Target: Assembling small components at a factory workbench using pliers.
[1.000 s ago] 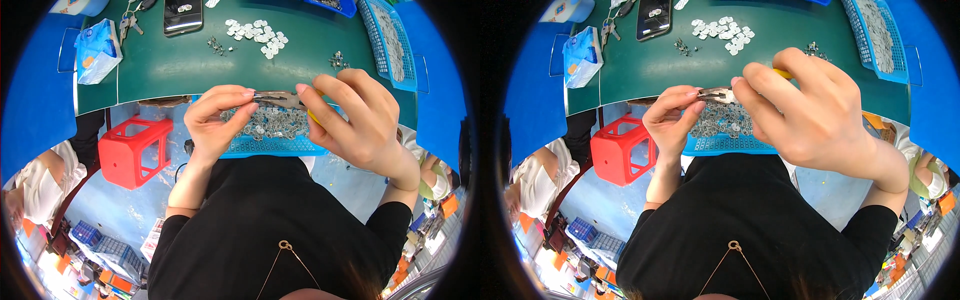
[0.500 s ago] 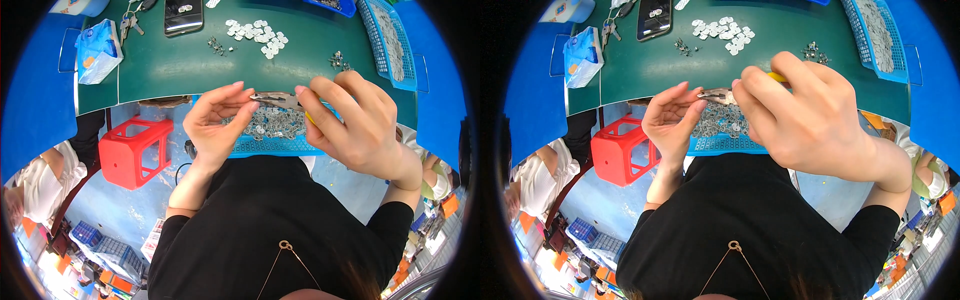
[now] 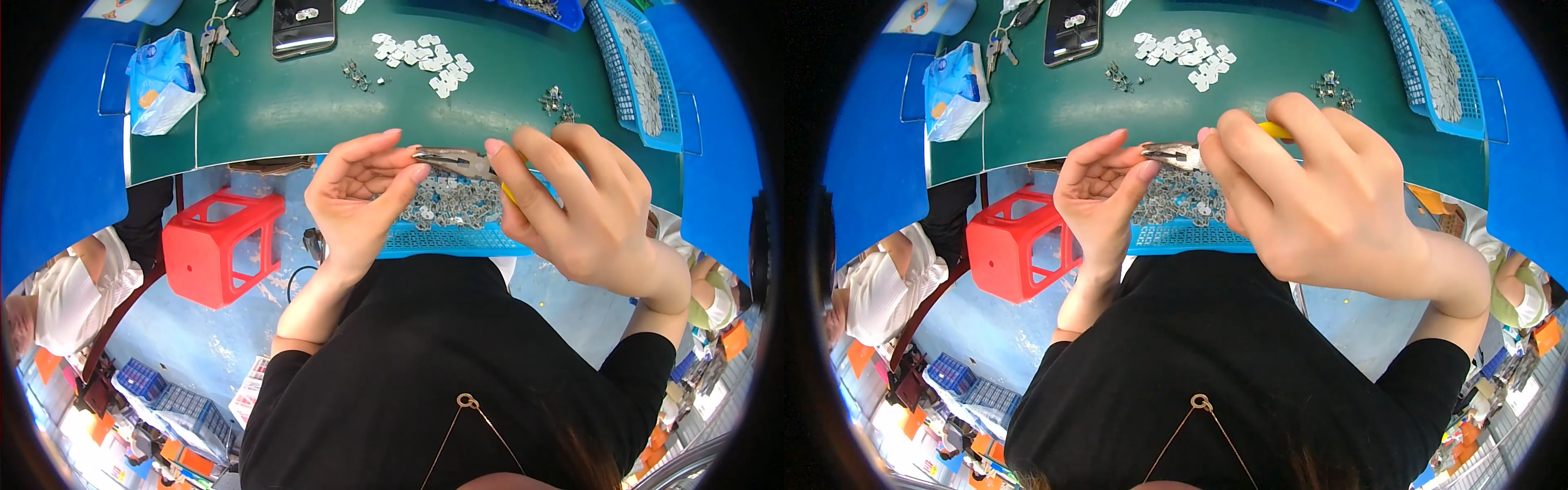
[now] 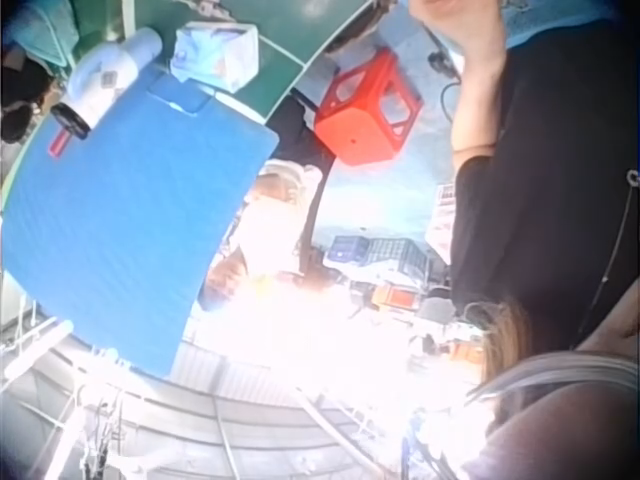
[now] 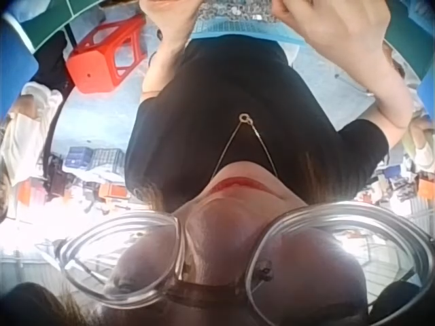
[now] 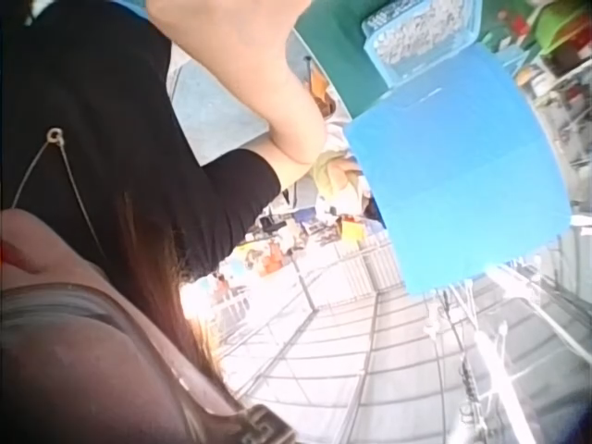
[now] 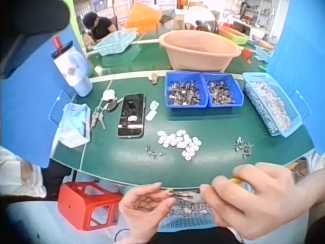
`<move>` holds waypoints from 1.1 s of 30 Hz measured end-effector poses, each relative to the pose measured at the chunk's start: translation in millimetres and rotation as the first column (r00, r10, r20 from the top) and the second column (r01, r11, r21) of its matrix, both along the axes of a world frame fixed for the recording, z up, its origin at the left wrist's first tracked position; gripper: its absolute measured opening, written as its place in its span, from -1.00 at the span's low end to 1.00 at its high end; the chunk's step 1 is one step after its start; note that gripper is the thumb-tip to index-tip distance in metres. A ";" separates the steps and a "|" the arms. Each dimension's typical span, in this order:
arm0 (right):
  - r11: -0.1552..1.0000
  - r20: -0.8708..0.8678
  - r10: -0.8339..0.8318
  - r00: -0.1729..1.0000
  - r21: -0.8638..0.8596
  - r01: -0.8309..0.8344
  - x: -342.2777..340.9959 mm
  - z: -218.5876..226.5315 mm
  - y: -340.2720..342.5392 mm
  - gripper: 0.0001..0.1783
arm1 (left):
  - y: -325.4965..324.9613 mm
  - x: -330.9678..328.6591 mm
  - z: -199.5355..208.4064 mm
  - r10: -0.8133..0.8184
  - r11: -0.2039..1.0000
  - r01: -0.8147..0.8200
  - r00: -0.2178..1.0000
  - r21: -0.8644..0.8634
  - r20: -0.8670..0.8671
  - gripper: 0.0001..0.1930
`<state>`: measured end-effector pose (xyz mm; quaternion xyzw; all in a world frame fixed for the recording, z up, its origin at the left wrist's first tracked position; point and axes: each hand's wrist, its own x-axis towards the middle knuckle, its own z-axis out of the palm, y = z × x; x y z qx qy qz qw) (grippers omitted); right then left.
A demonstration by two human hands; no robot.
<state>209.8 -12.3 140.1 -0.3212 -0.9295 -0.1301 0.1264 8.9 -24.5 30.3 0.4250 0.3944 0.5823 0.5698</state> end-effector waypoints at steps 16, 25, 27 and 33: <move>0.996 -0.013 -0.036 0.999 -0.085 0.035 0.2 7.5 -2.4 -0.57 | 1.1 -1.1 2.6 0.008 0.999 -0.006 0.998 0.040 -0.059 -0.58; 0.994 -0.006 -0.062 0.998 -0.087 0.062 -2.7 6.7 -4.3 -0.56 | -0.6 -1.2 1.4 0.064 0.986 -0.032 0.978 0.163 -0.197 -0.58; 0.994 0.009 -0.060 0.998 -0.088 0.060 -1.3 8.5 -3.2 -0.56 | -0.2 -2.1 2.1 0.040 0.994 -0.027 0.990 0.103 -0.135 -0.58; 0.995 -0.012 -0.050 0.999 -0.081 0.049 0.2 8.5 -4.1 -0.56 | 0.3 -2.9 5.9 0.034 0.997 -0.026 0.994 0.074 -0.103 -0.57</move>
